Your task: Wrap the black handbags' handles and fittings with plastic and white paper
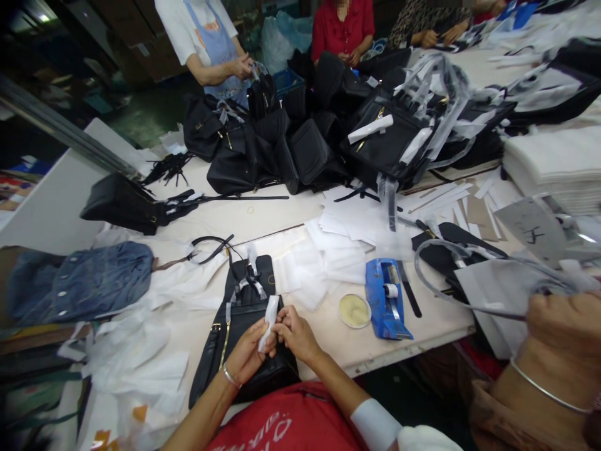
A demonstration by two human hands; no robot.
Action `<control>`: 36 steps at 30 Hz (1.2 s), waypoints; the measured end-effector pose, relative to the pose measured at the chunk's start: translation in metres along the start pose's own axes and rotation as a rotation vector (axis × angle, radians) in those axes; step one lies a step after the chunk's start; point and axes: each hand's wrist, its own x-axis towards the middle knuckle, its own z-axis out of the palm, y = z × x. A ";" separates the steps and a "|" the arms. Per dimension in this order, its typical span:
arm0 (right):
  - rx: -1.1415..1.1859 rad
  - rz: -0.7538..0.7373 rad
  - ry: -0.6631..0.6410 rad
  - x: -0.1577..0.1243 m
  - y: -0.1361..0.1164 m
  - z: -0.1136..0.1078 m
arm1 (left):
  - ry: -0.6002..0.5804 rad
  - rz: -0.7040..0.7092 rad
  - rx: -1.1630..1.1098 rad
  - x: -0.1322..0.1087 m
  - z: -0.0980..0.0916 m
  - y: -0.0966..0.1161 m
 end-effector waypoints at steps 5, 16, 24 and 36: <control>-0.257 -0.104 0.027 0.003 0.011 0.005 | -0.069 -0.047 -0.076 -0.002 -0.007 0.004; -1.325 -0.674 -0.142 0.019 -0.013 -0.030 | -0.211 -0.155 0.107 -0.002 -0.017 0.013; -0.883 -0.274 0.074 -0.011 -0.015 -0.008 | 0.019 -0.018 0.449 0.002 -0.011 0.001; -0.039 0.107 0.254 -0.012 -0.012 0.050 | 0.239 0.387 1.009 0.003 -0.038 0.006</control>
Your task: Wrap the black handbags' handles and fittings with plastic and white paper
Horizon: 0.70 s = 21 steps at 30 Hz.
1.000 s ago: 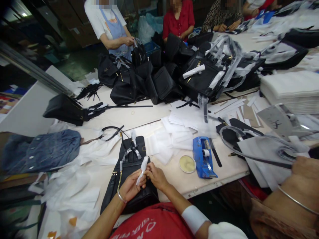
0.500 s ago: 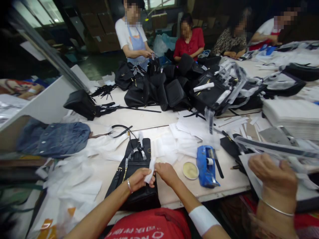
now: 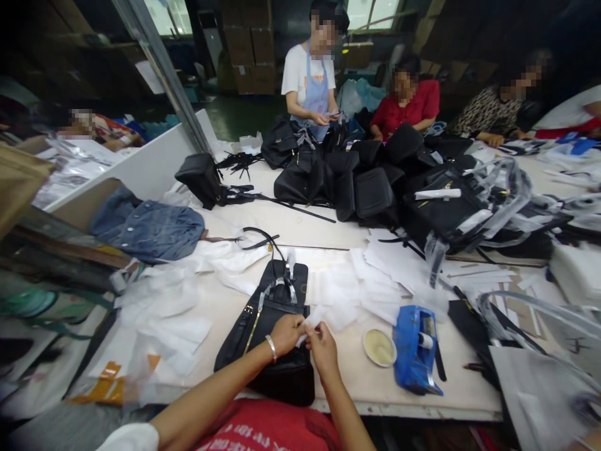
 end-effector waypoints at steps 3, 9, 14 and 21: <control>0.014 0.029 0.009 0.001 0.000 0.005 | 0.018 0.048 0.078 -0.004 -0.002 -0.003; -0.160 0.028 -0.104 0.017 0.002 0.019 | 0.091 0.067 0.204 -0.006 -0.033 -0.009; -0.372 0.024 -0.039 0.027 0.008 0.021 | 0.191 0.064 0.336 -0.040 -0.099 -0.018; -0.448 0.091 0.214 -0.002 0.027 -0.037 | -0.082 -0.219 0.784 -0.056 -0.142 -0.070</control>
